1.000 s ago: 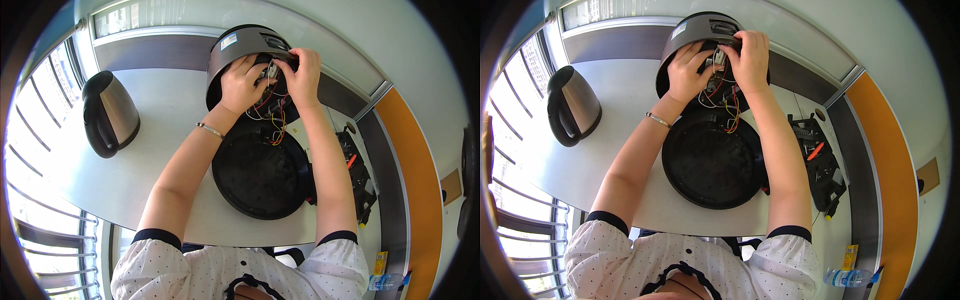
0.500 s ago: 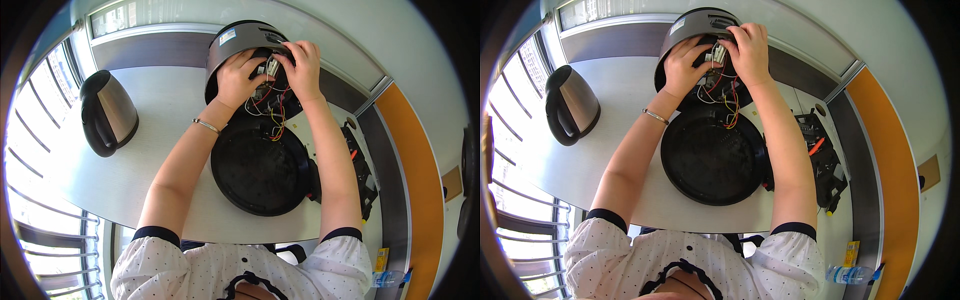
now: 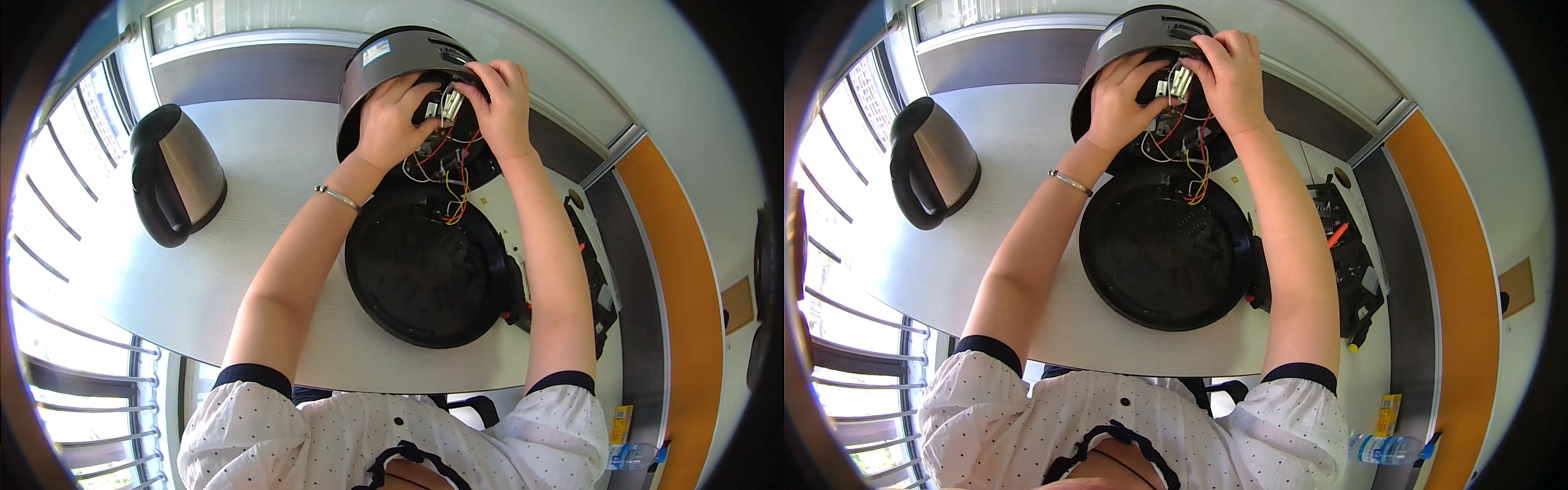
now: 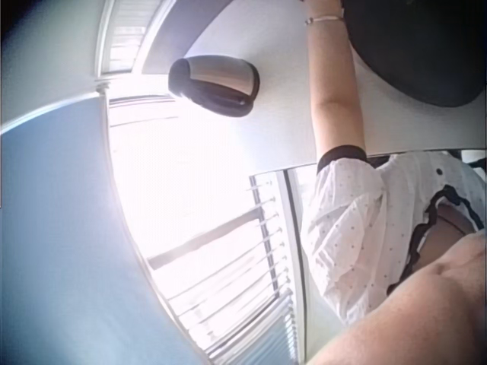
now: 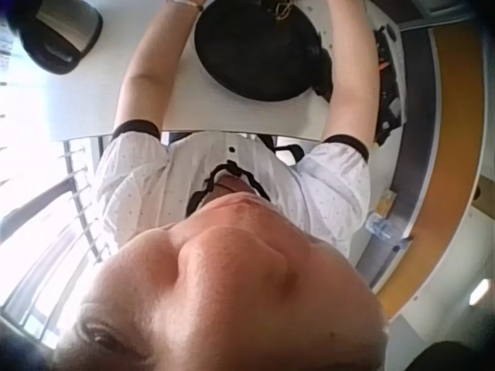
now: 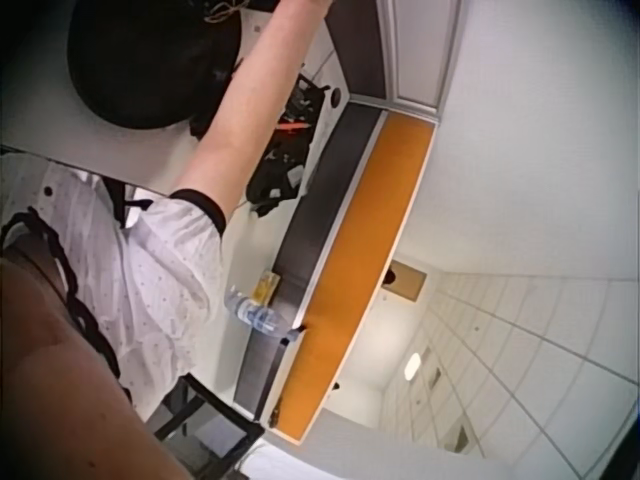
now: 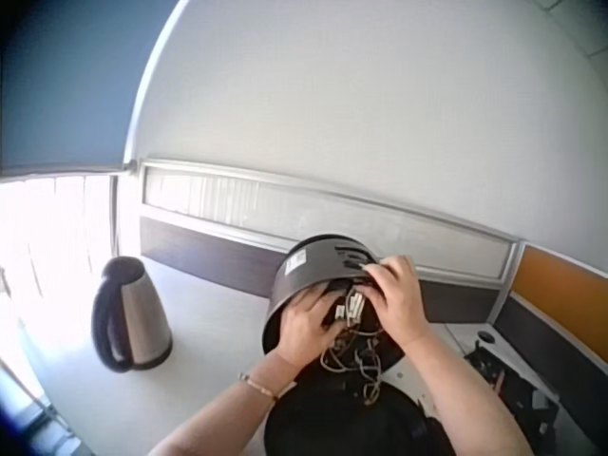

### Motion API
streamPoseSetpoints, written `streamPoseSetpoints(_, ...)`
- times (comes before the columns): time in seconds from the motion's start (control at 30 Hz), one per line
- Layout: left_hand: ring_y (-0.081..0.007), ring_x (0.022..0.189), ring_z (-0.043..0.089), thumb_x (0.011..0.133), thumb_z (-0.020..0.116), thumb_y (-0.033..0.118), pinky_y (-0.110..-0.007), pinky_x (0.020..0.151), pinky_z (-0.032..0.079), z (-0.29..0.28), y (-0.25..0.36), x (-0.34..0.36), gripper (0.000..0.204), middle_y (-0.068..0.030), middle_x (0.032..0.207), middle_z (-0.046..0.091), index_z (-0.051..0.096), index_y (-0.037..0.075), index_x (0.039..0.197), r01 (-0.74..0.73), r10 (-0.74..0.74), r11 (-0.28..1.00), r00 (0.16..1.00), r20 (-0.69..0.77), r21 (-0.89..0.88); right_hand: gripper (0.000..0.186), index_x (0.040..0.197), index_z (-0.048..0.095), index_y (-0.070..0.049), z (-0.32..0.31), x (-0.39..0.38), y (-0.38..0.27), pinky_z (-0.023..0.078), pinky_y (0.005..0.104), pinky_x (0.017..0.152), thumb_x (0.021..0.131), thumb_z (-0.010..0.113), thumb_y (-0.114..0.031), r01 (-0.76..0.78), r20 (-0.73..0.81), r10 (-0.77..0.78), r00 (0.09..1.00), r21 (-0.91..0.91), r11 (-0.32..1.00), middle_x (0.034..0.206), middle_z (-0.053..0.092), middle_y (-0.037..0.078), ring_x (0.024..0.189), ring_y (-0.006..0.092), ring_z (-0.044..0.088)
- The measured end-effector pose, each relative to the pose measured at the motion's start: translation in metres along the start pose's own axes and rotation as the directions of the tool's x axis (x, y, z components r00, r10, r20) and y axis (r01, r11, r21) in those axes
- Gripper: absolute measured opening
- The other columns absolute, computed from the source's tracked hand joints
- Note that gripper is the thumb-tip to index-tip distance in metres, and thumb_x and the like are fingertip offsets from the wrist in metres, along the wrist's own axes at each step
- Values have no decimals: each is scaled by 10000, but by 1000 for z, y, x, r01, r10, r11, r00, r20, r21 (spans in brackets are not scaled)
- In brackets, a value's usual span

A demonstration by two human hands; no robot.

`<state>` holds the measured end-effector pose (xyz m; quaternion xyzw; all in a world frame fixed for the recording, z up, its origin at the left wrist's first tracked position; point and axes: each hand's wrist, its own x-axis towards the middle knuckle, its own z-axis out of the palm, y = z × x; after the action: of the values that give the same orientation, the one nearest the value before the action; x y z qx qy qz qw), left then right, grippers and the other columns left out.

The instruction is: The person works on the internal wiring of a disassembled appliance, connecting wires and using a heat gun to apply heat to components. The person handles wires and a heat gun while adjusting parts inside the device.

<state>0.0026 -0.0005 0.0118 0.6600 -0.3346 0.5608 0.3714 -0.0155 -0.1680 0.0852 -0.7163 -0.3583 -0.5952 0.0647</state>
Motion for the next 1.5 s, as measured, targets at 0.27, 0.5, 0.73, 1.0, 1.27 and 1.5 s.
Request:
streamPoseSetpoints(0.27, -324, 1016, 563, 572, 832, 285, -429, 870, 433, 5, 5, 4, 430, -106, 1081, 613, 688, 110, 938, 21, -22, 1000, 998, -53, -19, 292, 972, 648, -64, 2, -2, 0, 434, 368, 711, 709, 762, -122, -4, 5, 4, 1000, -5, 1000, 870, 548, 65, 823, 272, 502)
streamPoseSetpoints(0.5, -324, 1010, 551, 543, 842, 230, -429, 883, 415, 6, 7, 4, 386, -106, 1034, 611, 673, 96, 863, 77, -80, 995, 996, -51, -63, 296, 927, 623, -39, -1, 4, -3, 436, 378, 717, 690, 775, -130, -7, 25, 7, 1000, -7, 1000, 872, 543, 71, 837, 284, 500)
streamPoseSetpoints(0.73, -327, 987, 549, 538, 849, 217, -436, 863, 417, 5, 12, 7, 386, -109, 993, 605, 622, 70, 813, 125, -127, 991, 991, -44, -40, 367, 938, 609, -48, 0, 6, -5, 437, 392, 746, 648, 803, -161, -38, 41, 37, 998, 38, 999, 871, 536, 76, 860, 293, 491)
streamPoseSetpoints(1.0, -338, 998, 545, 532, 851, 212, -439, 863, 417, 3, 10, 5, 392, -124, 1002, 604, 619, 66, 813, 103, -107, 992, 992, -61, -67, 406, 1039, 624, -40, -19, 12, -7, 448, 355, 826, 661, 770, -43, -178, 222, 135, 966, 189, 966, 923, 575, 75, 904, 262, 524)
streamPoseSetpoints(1.27, -357, 1009, 557, 522, 862, 188, -439, 869, 440, 6, 10, 6, 400, -153, 1073, 607, 640, 48, 824, 102, -105, 993, 994, -40, -63, 393, 1053, 625, -51, -24, 9, -3, 437, 365, 842, 676, 715, 17, -161, 233, 121, 965, 159, 974, 960, 573, 77, 927, 286, 519)
streamPoseSetpoints(1.5, -360, 999, 562, 521, 861, 174, -438, 852, 450, 2, 13, 7, 395, -158, 1078, 606, 635, 43, 818, 83, -87, 995, 995, -58, -63, 285, 919, 568, -25, -23, 20, -4, 459, 380, 854, 665, 697, -11, -176, 293, 135, 946, 119, 977, 987, 577, 88, 992, 309, 519)
